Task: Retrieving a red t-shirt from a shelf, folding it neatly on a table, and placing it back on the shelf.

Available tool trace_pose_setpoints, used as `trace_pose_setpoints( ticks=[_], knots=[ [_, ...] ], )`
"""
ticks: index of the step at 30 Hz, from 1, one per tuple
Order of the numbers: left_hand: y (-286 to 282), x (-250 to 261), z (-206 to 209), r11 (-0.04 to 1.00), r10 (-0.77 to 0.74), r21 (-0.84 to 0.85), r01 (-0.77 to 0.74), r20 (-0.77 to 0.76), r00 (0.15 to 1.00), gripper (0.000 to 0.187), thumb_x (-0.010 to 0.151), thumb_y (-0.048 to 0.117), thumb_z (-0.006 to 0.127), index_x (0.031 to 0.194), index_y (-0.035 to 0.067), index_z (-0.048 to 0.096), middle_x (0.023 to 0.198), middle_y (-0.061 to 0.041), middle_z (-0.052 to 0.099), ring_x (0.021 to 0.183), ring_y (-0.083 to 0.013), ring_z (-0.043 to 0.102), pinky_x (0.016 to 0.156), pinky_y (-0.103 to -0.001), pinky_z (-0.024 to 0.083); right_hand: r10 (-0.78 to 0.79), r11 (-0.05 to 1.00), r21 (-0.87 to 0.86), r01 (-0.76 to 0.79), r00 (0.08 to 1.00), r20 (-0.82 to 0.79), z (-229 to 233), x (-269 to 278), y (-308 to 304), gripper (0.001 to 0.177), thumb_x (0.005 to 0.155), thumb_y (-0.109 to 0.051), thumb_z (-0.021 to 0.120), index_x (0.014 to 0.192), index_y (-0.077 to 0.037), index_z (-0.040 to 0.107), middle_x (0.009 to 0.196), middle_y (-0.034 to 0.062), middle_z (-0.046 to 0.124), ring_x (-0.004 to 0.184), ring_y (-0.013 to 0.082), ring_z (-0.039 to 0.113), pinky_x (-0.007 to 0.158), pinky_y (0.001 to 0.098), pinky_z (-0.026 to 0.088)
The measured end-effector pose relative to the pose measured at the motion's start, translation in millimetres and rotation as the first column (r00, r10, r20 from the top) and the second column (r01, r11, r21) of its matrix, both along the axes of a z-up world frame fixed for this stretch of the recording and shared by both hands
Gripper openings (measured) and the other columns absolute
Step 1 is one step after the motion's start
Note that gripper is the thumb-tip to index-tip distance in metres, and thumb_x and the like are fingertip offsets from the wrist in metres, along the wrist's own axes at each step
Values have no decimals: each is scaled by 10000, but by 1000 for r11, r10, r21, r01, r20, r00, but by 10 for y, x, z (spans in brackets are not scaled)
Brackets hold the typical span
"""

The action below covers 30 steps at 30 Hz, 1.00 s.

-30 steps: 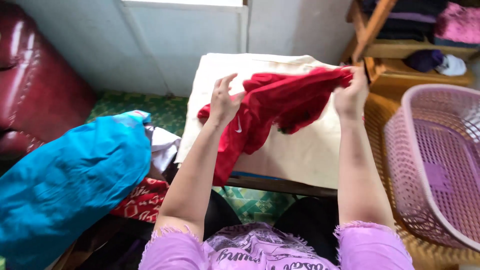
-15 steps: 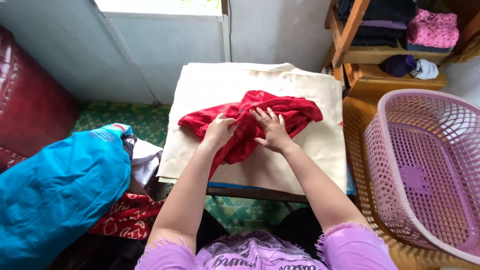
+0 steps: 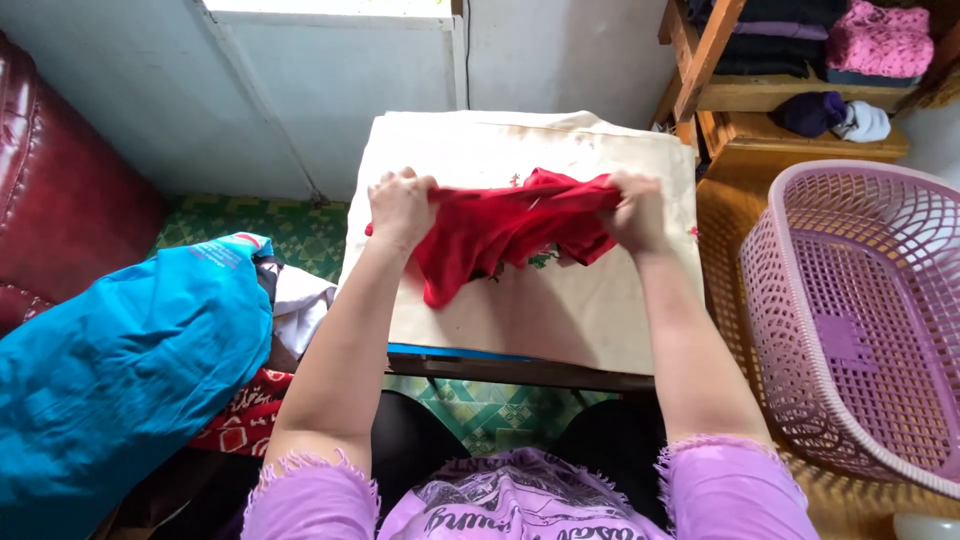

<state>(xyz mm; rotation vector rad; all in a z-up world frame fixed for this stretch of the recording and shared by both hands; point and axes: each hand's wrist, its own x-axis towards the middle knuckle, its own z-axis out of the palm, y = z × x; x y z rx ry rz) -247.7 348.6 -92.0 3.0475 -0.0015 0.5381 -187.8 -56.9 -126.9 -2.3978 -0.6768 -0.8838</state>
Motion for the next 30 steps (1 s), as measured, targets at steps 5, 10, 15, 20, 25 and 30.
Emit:
trace_pose_setpoints(
  ticks=[5,10,15,20,25,30],
  knots=[
    [-194,-222,54,701,-104,-713,-18,-128,986,507,840,292,685,1333,331,577,985,-91,748,1050,-346,713,949,-503,545,-289,945,-274,177,845,-450,478,-523,22,566,752,-383,750,1268,-358,518,1207,-11,575,1204,301,559,1054,565,391],
    [-628,-385,27,529,-161,-845,-73,-184,970,596,818,318,696,1402,333,578,970,-86,775,1055,-298,724,950,-475,549,65,994,-49,-96,901,-430,565,-981,490,620,821,-280,782,1394,-172,572,1017,114,678,1093,372,598,1014,529,426],
    [-1052,-706,353,-277,-644,-960,-43,153,750,789,965,34,607,1632,337,314,1668,-337,92,1393,-378,466,1071,-585,485,801,572,798,-190,339,-494,326,-1200,1084,1154,814,-33,861,1628,-157,53,1574,228,393,1284,412,573,981,575,545],
    [-882,-503,156,-88,-491,-964,250,260,831,654,936,17,637,1531,256,510,1405,-192,581,1080,-229,697,906,-401,619,566,457,860,227,672,-478,40,-734,1075,397,832,18,609,1193,-132,676,1024,120,683,958,252,657,878,364,540],
    [-923,-278,-89,334,-544,-756,562,332,771,950,681,209,943,1532,299,531,1486,-103,574,1391,-344,516,1197,-507,383,588,258,830,495,601,-542,803,-966,992,296,815,-175,749,1071,-48,672,971,229,727,878,382,750,784,488,610],
    [-1170,43,-492,-96,-497,-901,423,412,764,421,911,-102,528,1295,-2,670,1149,-170,728,1052,-237,657,1012,-449,513,276,687,629,364,670,-689,898,-874,994,574,936,-664,713,778,-116,645,722,74,674,674,218,678,619,293,534]
  ],
)
